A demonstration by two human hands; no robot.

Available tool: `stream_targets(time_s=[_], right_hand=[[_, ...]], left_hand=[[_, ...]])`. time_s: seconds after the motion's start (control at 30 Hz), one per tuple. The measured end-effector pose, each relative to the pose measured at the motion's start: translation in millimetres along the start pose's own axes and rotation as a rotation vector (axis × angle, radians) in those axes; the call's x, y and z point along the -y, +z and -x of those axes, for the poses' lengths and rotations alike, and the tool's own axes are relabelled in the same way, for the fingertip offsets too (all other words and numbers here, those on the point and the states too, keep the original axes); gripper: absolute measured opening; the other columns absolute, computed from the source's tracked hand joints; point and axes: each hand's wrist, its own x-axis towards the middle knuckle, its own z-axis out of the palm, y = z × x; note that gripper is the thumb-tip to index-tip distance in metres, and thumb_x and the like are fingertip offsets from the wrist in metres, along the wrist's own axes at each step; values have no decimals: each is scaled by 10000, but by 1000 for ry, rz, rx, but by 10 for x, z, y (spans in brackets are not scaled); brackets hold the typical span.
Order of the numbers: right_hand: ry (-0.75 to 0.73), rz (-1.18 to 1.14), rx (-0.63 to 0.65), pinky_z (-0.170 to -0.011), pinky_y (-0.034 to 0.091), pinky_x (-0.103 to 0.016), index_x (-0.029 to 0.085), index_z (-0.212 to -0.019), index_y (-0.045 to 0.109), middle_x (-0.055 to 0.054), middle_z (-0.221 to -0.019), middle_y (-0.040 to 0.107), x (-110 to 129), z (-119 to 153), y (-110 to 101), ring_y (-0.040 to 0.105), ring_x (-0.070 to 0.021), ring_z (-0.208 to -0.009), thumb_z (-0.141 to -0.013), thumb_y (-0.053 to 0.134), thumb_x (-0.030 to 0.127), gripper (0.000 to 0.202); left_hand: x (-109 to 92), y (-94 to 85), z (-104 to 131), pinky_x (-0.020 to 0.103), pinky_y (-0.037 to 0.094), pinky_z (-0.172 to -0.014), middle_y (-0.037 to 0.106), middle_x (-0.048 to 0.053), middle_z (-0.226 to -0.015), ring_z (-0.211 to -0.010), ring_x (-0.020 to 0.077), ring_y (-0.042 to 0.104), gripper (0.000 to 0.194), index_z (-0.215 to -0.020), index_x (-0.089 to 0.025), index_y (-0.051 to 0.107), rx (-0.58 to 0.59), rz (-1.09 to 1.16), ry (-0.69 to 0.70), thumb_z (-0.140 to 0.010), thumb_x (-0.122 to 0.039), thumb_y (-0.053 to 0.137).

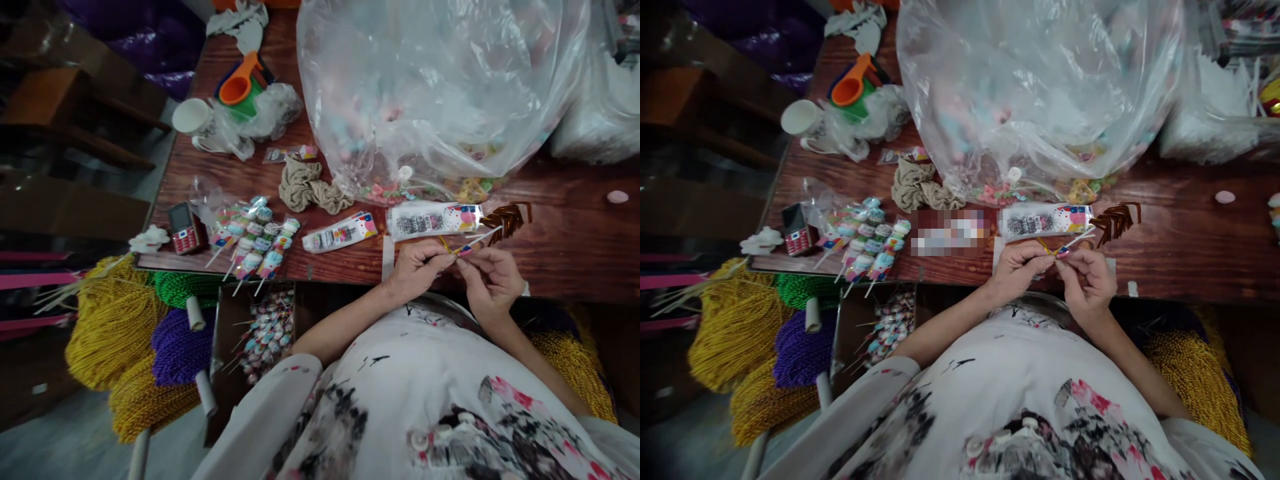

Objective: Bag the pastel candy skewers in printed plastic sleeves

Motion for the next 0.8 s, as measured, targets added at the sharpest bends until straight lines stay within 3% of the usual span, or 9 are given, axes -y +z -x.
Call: stream_targets(time_s=[0.13, 0.23, 0.33, 0.4, 0.47, 0.53, 0.63, 0.73, 0.8], right_hand=[[191, -49, 70, -558, 533, -239, 207, -856, 688, 10, -713, 682, -9, -17, -38, 619, -111, -587, -788, 732, 275, 105], [375, -240, 150, -489, 439, -213, 201, -810, 689, 30, -658, 626, -84, -97, -98, 528, -84, -532, -753, 758, 303, 136], [371, -345, 364, -466, 368, -214, 193, -750, 629, 48, -604, 538, -132, -230, -208, 448, -75, -500, -767, 733, 316, 162], [194, -224, 583, -487, 381, -234, 196, -748, 607, 34, -615, 538, -95, -328, -312, 466, -92, -523, -829, 656, 306, 145], [-134, 9, 730, -559, 446, -275, 207, -776, 615, -6, -682, 599, 3, -406, -418, 544, -131, -614, -869, 577, 270, 119], [-534, 214, 774, -643, 498, -315, 221, -824, 635, -36, -753, 644, 139, -451, -501, 592, -159, -706, -880, 519, 218, 128], [-1021, 333, 787, -673, 523, -338, 198, -901, 650, -48, -750, 648, 341, -459, -571, 588, -165, -715, -894, 470, 143, 189], [-1218, 358, 811, -685, 532, -356, 148, -977, 653, -68, -784, 662, 449, -417, -611, 585, -170, -738, -928, 456, 139, 203], [-1125, 372, 831, -714, 536, -359, 177, -1040, 648, -58, -829, 673, 442, -354, -641, 594, -164, -768, -961, 435, 183, 227]], left_hand=[[-21, 14, -19, 237, 446, -641, 624, 22, -709, -645, 104, 541, 284, -753, -151, 725, 14, -35, 52, -875, -391, 639], [-65, 37, -54, 252, 455, -650, 627, 33, -706, -663, 117, 555, 305, -741, -156, 725, 27, -98, 89, -871, -416, 633], [-133, 42, -89, 247, 452, -610, 619, 30, -660, -626, 110, 552, 316, -692, -152, 728, 85, -68, 18, -813, -441, 684], [-186, 28, -97, 230, 431, -520, 611, 22, -606, -535, 90, 526, 311, -663, -137, 727, 179, 67, -195, -733, -439, 754], [-236, 4, -87, 210, 400, -432, 625, 27, -564, -453, 79, 505, 283, -652, -121, 730, 303, 238, -462, -658, -393, 809], [-272, -22, -70, 195, 396, -385, 653, 47, -548, -423, 89, 526, 236, -638, -111, 732, 424, 366, -661, -596, -317, 840], [-283, -51, -62, 192, 424, -349, 680, 65, -552, -413, 117, 566, 218, -622, -99, 726, 596, 444, -799, -530, -245, 858], [-267, -75, -95, 202, 439, -326, 692, 77, -564, -386, 132, 571, 228, -652, -88, 735, 795, 419, -852, -541, -245, 855], [-270, -91, -128, 201, 440, -326, 693, 82, -563, -381, 133, 569, 226, -674, -92, 745, 898, 380, -858, -562, -257, 851]])
